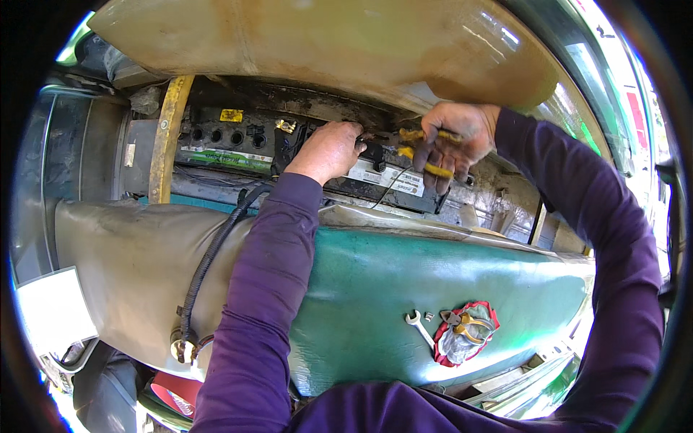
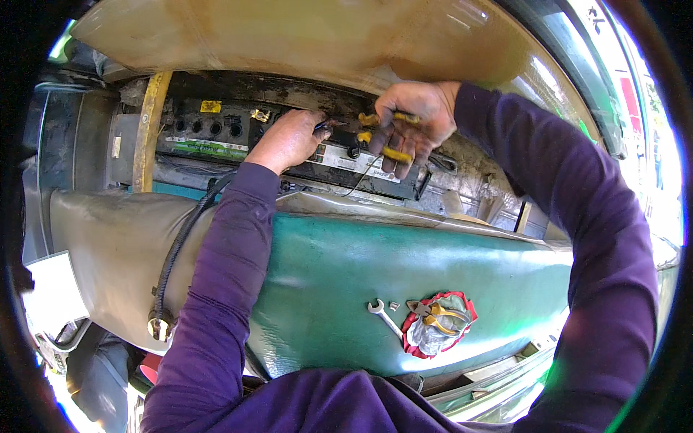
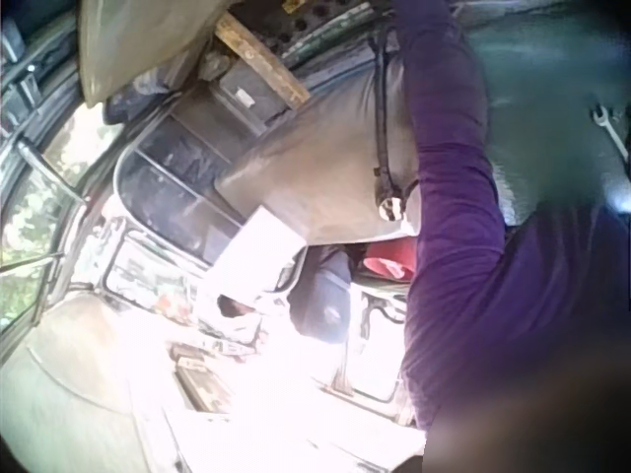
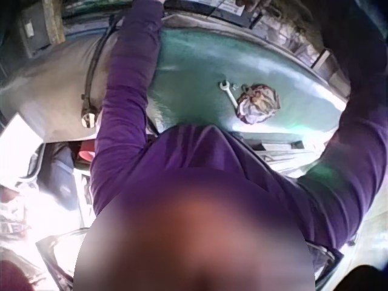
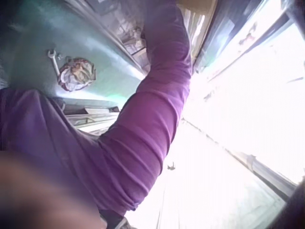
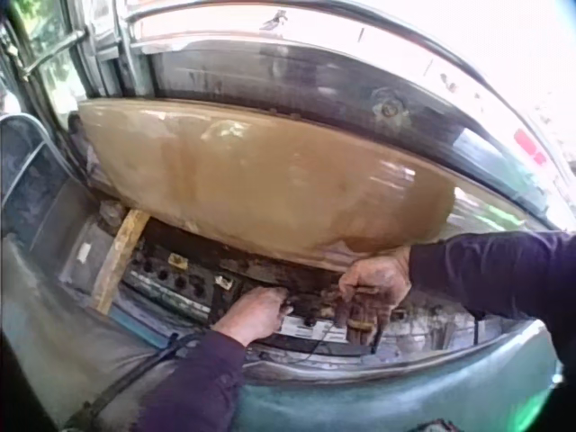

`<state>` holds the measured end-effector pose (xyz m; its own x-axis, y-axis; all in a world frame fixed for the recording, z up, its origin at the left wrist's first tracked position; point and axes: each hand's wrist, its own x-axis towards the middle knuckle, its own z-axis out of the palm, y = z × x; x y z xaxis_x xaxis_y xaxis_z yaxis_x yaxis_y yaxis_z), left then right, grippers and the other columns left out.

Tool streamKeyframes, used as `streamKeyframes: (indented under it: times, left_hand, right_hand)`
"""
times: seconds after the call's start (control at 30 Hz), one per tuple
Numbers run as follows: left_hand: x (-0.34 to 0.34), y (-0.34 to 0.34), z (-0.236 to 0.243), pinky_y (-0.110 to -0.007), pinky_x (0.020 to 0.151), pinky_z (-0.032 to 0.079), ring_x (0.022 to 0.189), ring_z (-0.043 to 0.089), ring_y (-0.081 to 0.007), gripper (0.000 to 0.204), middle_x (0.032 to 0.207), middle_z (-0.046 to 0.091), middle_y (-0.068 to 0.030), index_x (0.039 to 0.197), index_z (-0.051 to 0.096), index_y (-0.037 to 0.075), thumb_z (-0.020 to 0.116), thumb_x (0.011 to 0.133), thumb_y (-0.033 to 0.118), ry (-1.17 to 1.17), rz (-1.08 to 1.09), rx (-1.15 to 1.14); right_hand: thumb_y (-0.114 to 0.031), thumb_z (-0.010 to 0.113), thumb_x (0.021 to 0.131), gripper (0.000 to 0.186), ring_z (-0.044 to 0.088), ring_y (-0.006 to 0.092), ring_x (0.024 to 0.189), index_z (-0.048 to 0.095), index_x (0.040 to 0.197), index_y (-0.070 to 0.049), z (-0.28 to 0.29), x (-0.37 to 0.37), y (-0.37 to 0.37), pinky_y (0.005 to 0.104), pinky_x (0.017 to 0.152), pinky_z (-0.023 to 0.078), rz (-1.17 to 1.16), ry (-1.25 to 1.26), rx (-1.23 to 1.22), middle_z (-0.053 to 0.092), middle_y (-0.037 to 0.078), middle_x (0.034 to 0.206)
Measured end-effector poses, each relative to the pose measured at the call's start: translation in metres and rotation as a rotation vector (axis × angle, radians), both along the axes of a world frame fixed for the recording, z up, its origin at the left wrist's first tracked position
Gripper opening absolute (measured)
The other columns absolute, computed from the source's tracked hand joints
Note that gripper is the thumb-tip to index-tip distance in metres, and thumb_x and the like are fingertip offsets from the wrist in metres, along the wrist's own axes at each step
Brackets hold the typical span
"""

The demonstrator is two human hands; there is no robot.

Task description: The person works on the electrical system of a vehicle with the hood open, using pliers and a wrench to manipulate wires and components. They repeatedly adjust connections and handle small parts within the engine bay.

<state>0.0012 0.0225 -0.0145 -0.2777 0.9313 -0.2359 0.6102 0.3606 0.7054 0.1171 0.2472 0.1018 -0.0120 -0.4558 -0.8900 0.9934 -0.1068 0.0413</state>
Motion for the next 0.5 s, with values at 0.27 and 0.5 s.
streamKeyframes:
  times: [0.27,0.5]
  left_hand:
    - [-0.014,0.004,-0.007,-0.045,0.089,0.052,0.102,0.067,-0.0440,0.035,0.106,0.070,-0.0275,0.115,0.072,0.002,0.074,0.090,0.027,-0.154,0.094,-0.038]
    - [-0.021,0.009,-0.016,-0.038,0.075,0.053,0.078,0.068,-0.0214,0.047,0.093,0.075,-0.0138,0.109,0.073,-0.003,0.065,0.096,0.042,-0.336,0.229,-0.138]
  right_hand:
    - [-0.023,0.058,0.091,0.036,0.061,0.0415,0.109,0.061,0.109,0.008,-0.050,0.099,-0.036,0.0481,0.092,0.053,1.250,1.000,0.992,0.063,0.028,0.110]
    - [-0.011,0.061,0.080,0.029,0.053,0.0449,0.104,0.060,0.105,0.003,0.012,0.194,-0.070,0.0502,0.093,0.046,0.613,1.150,1.581,0.052,0.026,0.111]
